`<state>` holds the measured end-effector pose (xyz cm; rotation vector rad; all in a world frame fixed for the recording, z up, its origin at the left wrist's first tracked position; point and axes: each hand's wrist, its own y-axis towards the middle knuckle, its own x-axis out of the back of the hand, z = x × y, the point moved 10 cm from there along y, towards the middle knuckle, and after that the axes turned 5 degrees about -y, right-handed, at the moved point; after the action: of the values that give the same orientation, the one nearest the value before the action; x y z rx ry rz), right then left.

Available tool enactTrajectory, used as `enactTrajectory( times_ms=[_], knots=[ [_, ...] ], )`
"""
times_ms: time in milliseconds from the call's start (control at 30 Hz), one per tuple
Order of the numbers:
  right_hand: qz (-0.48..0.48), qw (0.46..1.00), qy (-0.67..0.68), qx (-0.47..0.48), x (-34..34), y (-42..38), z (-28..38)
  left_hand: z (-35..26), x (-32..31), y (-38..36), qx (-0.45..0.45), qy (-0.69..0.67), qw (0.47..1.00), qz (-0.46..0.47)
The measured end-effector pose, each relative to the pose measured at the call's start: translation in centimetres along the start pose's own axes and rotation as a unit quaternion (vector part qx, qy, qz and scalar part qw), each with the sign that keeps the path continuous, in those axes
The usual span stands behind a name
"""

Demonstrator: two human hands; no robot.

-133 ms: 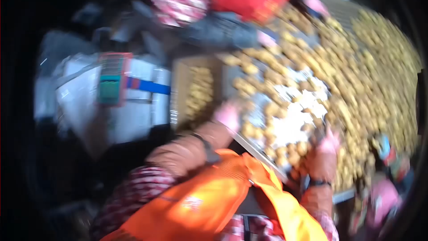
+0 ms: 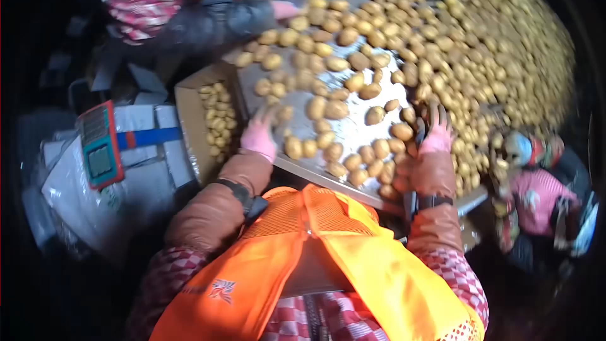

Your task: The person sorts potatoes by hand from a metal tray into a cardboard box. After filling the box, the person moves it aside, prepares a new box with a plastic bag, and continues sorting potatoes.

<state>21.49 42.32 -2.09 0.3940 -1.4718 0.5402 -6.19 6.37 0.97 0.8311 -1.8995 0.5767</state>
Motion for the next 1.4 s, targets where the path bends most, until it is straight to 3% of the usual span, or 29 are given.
enactTrajectory(
  times_ms=[33, 67, 200, 300, 367, 433, 533, 567, 633, 700, 767, 867, 900, 1000, 1100, 1167, 1200, 1267, 1333, 1367, 1400],
  knots=[
    [-0.104, 0.993, 0.055, 0.033, -0.2, 1.0, -5.5, -3.7, -0.5, 0.5, -0.029, 0.011, 0.998, -0.058],
    [-0.100, 0.995, -0.011, 0.017, 4.4, 0.7, -11.7, -6.4, -3.7, -0.3, -0.018, -0.045, 0.998, -0.042],
    [-0.050, 0.982, -0.121, -0.135, 5.2, -1.4, -16.3, -5.6, -4.3, 0.3, -0.005, -0.034, 0.999, -0.033],
    [-0.150, 0.986, -0.022, -0.075, 7.4, -5.0, -12.9, -5.5, -4.5, -0.2, 0.007, -0.024, 1.000, -0.017],
    [-0.151, 0.987, 0.036, -0.040, 5.2, -8.2, -8.0, -5.1, -4.9, -0.5, -0.002, -0.022, 0.999, -0.023],
    [-0.095, 0.992, -0.058, 0.062, 4.4, -11.0, -1.2, -5.4, -4.9, -0.3, -0.014, -0.033, 0.999, -0.040],
    [-0.031, 0.995, 0.035, 0.093, 4.8, -12.1, -1.6, -5.4, -4.4, -0.7, 0.004, -0.036, 0.999, -0.012],
    [0.013, 0.997, 0.058, 0.048, 3.1, -11.7, -4.5, -5.4, -4.7, -1.0, -0.003, -0.035, 0.999, 0.011],
    [0.109, 0.992, 0.004, -0.055, 6.9, -11.2, -3.2, -4.9, -4.8, -1.1, -0.015, -0.026, 0.998, 0.052],
    [0.085, 0.978, 0.134, -0.133, 7.1, -9.4, -3.7, -4.5, -5.8, -1.2, -0.032, -0.024, 0.997, 0.070],
    [0.030, 0.992, 0.098, -0.079, 9.5, -6.6, -0.6, -4.8, -6.7, -1.0, -0.041, -0.026, 0.996, 0.073],
    [0.042, 0.995, 0.080, -0.031, 8.2, -1.8, 3.5, -5.1, -6.6, -0.9, -0.036, -0.039, 0.997, 0.062],
    [0.128, 0.973, 0.162, -0.102, 6.9, -0.5, 3.9, -5.0, -6.4, -0.8, -0.033, -0.041, 0.997, 0.057],
    [0.086, 0.994, 0.058, -0.039, 4.9, 0.5, 4.9, -4.5, -6.5, -1.0, -0.030, -0.044, 0.997, 0.054],
    [0.069, 0.978, 0.178, -0.080, 3.8, 0.9, 2.7, -5.0, -5.7, -1.1, -0.046, -0.045, 0.998, 0.025],
    [0.057, 0.960, 0.252, -0.104, 3.8, 1.2, 1.6, -4.8, -5.9, -1.1, -0.023, -0.059, 0.997, 0.052],
    [0.056, 0.803, 0.548, -0.228, 3.2, 0.0, 0.8, -4.9, -5.7, -0.9, -0.029, -0.057, 0.997, 0.050],
    [0.035, 0.522, 0.792, -0.314, 4.4, -3.9, 1.3, -4.8, -5.7, -1.1, -0.039, -0.051, 0.997, 0.050],
    [0.044, 0.577, 0.766, -0.280, 6.1, -6.0, 0.2, -4.5, -6.0, -1.2, -0.031, -0.056, 0.996, 0.056],
    [0.067, 0.649, 0.714, -0.255, 5.7, -6.2, -1.8, -4.4, -6.0, -1.0, -0.028, -0.057, 0.996, 0.058],
    [0.064, 0.685, 0.684, -0.241, 5.4, -6.4, -3.5, -4.4, -5.9, -0.8, -0.028, -0.055, 0.997, 0.056]
  ],
)
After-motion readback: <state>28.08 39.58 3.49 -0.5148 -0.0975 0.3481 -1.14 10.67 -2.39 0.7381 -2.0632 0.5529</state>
